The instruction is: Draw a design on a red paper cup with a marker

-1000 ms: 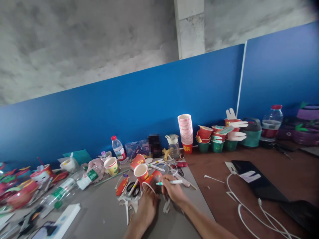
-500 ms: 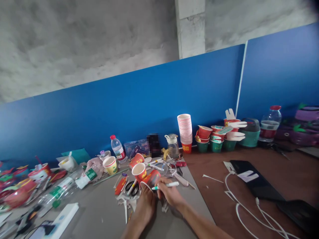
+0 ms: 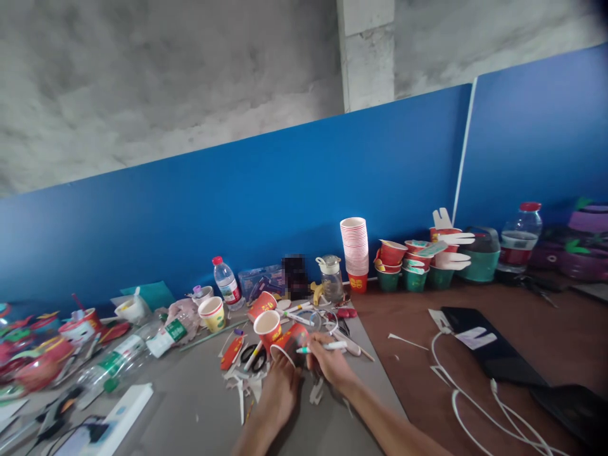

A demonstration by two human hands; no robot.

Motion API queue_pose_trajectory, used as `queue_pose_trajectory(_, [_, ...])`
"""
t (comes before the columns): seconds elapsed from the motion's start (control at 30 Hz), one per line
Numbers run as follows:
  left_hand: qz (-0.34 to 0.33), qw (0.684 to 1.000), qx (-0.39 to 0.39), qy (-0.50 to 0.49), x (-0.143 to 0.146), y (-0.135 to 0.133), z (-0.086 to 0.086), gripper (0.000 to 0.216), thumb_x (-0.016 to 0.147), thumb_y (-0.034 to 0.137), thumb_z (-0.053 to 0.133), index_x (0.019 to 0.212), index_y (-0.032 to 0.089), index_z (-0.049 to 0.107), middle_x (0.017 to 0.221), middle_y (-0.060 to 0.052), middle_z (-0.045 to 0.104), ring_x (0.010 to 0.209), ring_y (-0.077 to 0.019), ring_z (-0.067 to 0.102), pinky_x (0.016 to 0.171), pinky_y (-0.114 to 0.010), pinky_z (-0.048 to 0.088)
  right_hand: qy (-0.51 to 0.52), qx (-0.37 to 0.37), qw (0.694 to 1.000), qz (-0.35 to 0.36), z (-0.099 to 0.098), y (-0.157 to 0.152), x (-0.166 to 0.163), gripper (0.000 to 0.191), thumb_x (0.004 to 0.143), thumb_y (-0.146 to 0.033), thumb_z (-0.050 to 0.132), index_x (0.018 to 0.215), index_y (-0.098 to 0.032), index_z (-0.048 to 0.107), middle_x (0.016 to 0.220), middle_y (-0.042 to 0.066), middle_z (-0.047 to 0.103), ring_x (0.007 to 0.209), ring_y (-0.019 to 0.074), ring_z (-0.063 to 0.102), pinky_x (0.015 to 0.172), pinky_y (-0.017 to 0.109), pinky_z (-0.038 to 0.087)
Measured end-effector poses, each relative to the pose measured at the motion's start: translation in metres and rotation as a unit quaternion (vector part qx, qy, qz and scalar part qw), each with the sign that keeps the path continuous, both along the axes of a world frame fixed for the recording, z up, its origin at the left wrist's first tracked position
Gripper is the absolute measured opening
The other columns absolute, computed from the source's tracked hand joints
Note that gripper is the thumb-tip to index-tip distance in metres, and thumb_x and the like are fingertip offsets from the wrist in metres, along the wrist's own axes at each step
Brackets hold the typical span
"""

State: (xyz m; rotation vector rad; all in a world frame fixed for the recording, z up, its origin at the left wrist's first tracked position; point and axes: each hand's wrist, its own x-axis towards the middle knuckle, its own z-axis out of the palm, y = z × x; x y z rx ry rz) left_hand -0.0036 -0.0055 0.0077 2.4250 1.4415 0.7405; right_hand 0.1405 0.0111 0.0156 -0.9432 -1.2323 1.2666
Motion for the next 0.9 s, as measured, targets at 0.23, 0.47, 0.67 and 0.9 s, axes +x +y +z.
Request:
queue_pose_trajectory(0.23, [0.007, 1.0, 0.011, -0.002, -0.002, 0.0, -0.003, 0.024, 0.085, 0.02, 0.038, 0.09, 0.017, 0.062, 0.108, -0.01, 0.061, 0.109, -0.0235, 0.05, 0.101, -0.044, 0.032, -0.002, -0.006, 1.0, -0.006, 0.001, -0.001, -0.001, 0.023, 0.071, -0.04, 0.042, 0.064, -0.019, 0.05, 0.035, -0.006, 0.044, 0.033, 0.0069, 0.03, 0.038, 0.02, 0.023])
queue_pose_trajectory(0.47, [-0.001, 1.0, -0.001, -0.018, 0.001, -0.001, 0.002, 0.025, 0.084, 0.018, 0.038, 0.088, 0.018, 0.063, 0.102, -0.008, 0.063, 0.107, -0.0226, 0.051, 0.101, -0.043, 0.033, 0.006, -0.001, 1.0, 0.012, -0.003, 0.003, 0.0, 0.023, 0.071, -0.038, 0.042, 0.065, -0.018, 0.051, 0.036, -0.006, 0.045, 0.035, 0.0067, 0.032, 0.04, 0.02, 0.025])
queue_pose_trajectory(0.67, [0.0, 1.0, 0.011, -0.025, -0.001, 0.001, -0.004, 0.024, 0.084, 0.018, 0.04, 0.085, 0.018, 0.064, 0.101, -0.008, 0.064, 0.105, -0.0226, 0.053, 0.099, -0.042, 0.036, -0.006, 0.012, 1.0, 0.02, -0.003, 0.002, -0.002, 0.021, 0.07, -0.036, 0.043, 0.065, -0.018, 0.051, 0.037, -0.006, 0.046, 0.036, 0.0072, 0.035, 0.041, 0.02, 0.027])
queue_pose_trajectory(0.9, [-0.009, 0.999, -0.009, -0.044, 0.003, -0.002, 0.007, 0.041, 0.08, 0.013, 0.042, 0.119, 0.019, 0.053, 0.129, -0.009, 0.051, 0.124, -0.0228, 0.04, 0.107, -0.042, 0.028, -0.066, 0.025, 0.985, -0.155, -0.006, 0.014, 0.008, 0.022, 0.072, -0.035, 0.042, 0.057, -0.02, 0.047, 0.042, -0.003, 0.047, 0.041, 0.011, 0.04, 0.045, 0.024, 0.032])
